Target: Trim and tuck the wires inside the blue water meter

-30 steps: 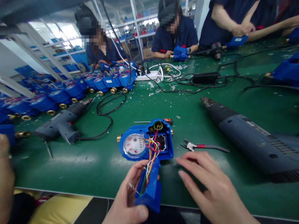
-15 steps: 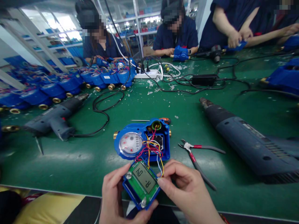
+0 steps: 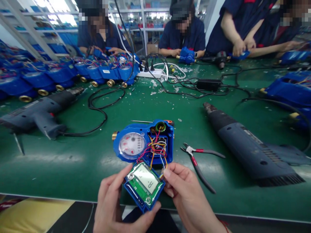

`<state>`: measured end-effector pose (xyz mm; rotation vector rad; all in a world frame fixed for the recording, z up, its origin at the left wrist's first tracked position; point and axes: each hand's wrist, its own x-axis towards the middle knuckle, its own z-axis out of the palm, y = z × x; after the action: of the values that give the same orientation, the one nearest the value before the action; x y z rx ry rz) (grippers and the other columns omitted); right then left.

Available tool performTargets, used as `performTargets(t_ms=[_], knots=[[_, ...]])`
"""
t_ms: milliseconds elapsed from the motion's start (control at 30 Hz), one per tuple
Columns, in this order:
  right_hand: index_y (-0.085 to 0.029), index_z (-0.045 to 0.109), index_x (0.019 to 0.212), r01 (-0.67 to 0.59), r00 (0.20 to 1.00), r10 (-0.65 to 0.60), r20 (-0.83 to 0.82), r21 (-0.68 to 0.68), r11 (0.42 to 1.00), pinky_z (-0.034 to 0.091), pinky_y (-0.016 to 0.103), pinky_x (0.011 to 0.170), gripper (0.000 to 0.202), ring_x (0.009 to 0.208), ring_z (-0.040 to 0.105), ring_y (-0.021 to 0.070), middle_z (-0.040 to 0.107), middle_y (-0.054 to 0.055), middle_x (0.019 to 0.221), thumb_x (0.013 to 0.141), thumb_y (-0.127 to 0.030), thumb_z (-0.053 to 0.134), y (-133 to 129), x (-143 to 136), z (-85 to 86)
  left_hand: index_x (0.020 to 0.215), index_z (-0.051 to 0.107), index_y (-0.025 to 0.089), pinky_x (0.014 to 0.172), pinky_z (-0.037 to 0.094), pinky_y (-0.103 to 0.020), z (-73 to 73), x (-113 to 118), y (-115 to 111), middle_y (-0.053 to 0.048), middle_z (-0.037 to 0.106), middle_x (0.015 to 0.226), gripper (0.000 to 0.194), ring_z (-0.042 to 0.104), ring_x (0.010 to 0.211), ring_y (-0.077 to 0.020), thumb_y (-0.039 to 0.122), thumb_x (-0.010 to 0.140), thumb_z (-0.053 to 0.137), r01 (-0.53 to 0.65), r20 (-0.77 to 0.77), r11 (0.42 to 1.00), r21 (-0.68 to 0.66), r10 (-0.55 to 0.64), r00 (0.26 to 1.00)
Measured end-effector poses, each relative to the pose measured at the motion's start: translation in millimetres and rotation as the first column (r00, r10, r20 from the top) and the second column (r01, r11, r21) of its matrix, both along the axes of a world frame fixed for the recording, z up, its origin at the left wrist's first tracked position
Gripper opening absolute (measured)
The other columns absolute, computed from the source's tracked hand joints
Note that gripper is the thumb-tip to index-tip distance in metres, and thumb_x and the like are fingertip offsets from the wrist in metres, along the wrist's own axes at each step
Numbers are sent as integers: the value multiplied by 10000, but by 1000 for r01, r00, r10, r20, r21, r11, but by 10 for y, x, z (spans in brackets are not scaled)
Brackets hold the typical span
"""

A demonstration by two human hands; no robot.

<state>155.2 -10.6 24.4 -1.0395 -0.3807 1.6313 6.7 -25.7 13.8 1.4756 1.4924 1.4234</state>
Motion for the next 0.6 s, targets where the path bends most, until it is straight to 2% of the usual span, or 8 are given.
performTargets(t_ms=[100, 167, 233, 367, 467, 600], knots=[[-124, 597, 654, -6, 994, 4, -111, -12, 1000, 244, 177, 476, 397, 532, 324, 50, 479, -31, 594, 642, -416, 865, -9, 12, 5, 1259, 601, 328, 884, 385, -325, -6, 2, -7, -17, 528, 1116, 750, 515, 1009, -265, 340, 583, 926, 16, -23, 1000, 14, -15, 1000], [-123, 615, 664, -16, 993, 15, -117, -10, 1000, 261, 169, 477, 386, 529, 343, 47, 488, -30, 591, 640, -411, 871, -12, 30, 2, 1289, 578, 340, 902, 382, -312, -22, -20, -1, -11, 528, 1138, 760, 518, 1037, -255, 348, 607, 915, 31, -80, 998, 56, -26, 996], [-124, 651, 683, -31, 997, 31, -69, 10, 999, 289, 163, 483, 379, 525, 382, 45, 521, -23, 592, 630, -425, 876, -10, 56, -2, 1329, 548, 301, 900, 409, -312, -43, -55, 11, -26, 535, 1153, 757, 538, 1029, -251, 355, 653, 883, 59, -218, 990, 128, -30, 975], [-146, 752, 821, -63, 993, 56, 100, 67, 996, 341, 144, 520, 394, 566, 453, 40, 645, 21, 708, 627, -466, 874, 9, 92, -14, 1371, 485, 159, 868, 481, -310, -56, -105, 25, -83, 544, 1153, 713, 567, 988, -235, 311, 750, 798, 160, -521, 948, 275, 7, 854], [-154, 761, 882, -84, 978, 72, 194, 52, 995, 349, 150, 519, 459, 553, 458, 46, 636, 19, 682, 608, -505, 869, 33, 77, -45, 1341, 496, 107, 894, 481, -280, -35, -92, 20, -99, 534, 1145, 662, 556, 995, -217, 287, 770, 777, 171, -555, 938, 301, 26, 832], [-144, 745, 883, -103, 949, 82, 304, 53, 993, 337, 188, 525, 513, 521, 390, 61, 494, -27, 564, 605, -568, 824, 77, 15, -97, 1334, 490, 106, 955, 448, -237, -9, -39, 20, -95, 515, 1169, 631, 540, 1031, -200, 269, 786, 759, 192, -549, 936, 295, 2, 836]])
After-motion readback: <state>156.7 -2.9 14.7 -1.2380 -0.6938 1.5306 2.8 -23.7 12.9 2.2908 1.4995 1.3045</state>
